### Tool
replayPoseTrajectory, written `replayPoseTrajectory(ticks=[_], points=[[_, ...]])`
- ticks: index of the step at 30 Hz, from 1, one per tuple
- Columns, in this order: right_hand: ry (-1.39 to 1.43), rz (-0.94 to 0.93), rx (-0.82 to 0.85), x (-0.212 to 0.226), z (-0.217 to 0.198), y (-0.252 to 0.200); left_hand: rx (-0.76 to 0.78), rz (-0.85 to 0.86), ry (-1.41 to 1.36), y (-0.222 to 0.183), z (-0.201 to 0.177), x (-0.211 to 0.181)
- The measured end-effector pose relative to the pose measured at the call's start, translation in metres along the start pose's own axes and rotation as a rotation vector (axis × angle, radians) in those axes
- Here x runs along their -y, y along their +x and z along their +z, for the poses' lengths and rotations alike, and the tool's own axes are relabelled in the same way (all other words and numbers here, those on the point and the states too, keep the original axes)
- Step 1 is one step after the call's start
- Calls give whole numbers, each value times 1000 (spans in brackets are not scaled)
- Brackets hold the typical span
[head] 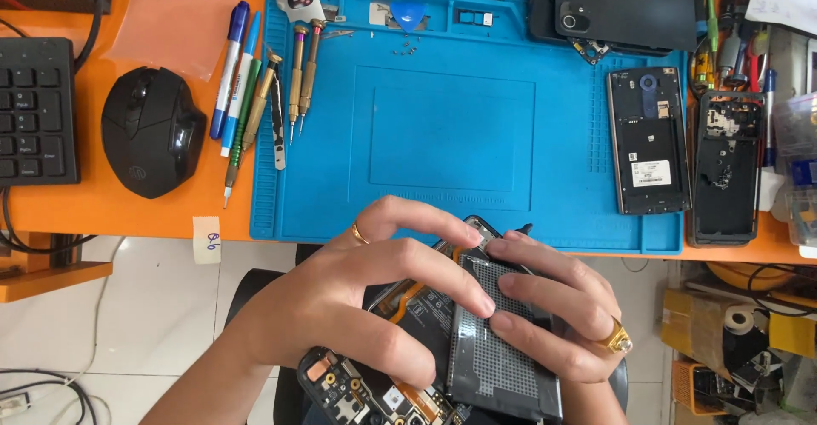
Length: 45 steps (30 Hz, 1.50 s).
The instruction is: Testing a new mobile phone display by connecting it to the phone's internal components and powering it on.
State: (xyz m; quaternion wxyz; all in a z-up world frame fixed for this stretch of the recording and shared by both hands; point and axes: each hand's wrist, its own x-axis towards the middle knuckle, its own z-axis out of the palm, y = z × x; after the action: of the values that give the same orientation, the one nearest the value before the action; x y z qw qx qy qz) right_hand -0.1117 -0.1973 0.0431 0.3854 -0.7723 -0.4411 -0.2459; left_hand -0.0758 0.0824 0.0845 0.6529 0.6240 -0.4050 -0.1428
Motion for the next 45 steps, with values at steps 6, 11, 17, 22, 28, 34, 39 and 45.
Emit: replayPoseTrajectory(ticks=[6, 11, 17, 22, 28, 34, 39, 45], points=[[56, 114, -27, 4, 6, 8, -28, 165, 181, 4, -2, 5], [81, 178, -96, 1, 11, 14, -41, 177, 173, 7, -2, 4], [119, 151, -132, -7, 14, 12, -26, 181, 138, 5, 1, 9], [228, 203, -153, -13, 17, 7, -130, 162, 130, 16, 4, 5], [240, 334, -179, -16, 16, 22, -238, 91, 90, 36, 5, 8], [310, 613, -197, -44, 23, 17, -411, -131, -179, 64, -2, 30], [616, 921, -437, -66, 46, 9, -503, -214, -407, 77, -10, 81], [630, 1096, -560, -65, 53, 13, -429, -301, -362, 76, -11, 116]])
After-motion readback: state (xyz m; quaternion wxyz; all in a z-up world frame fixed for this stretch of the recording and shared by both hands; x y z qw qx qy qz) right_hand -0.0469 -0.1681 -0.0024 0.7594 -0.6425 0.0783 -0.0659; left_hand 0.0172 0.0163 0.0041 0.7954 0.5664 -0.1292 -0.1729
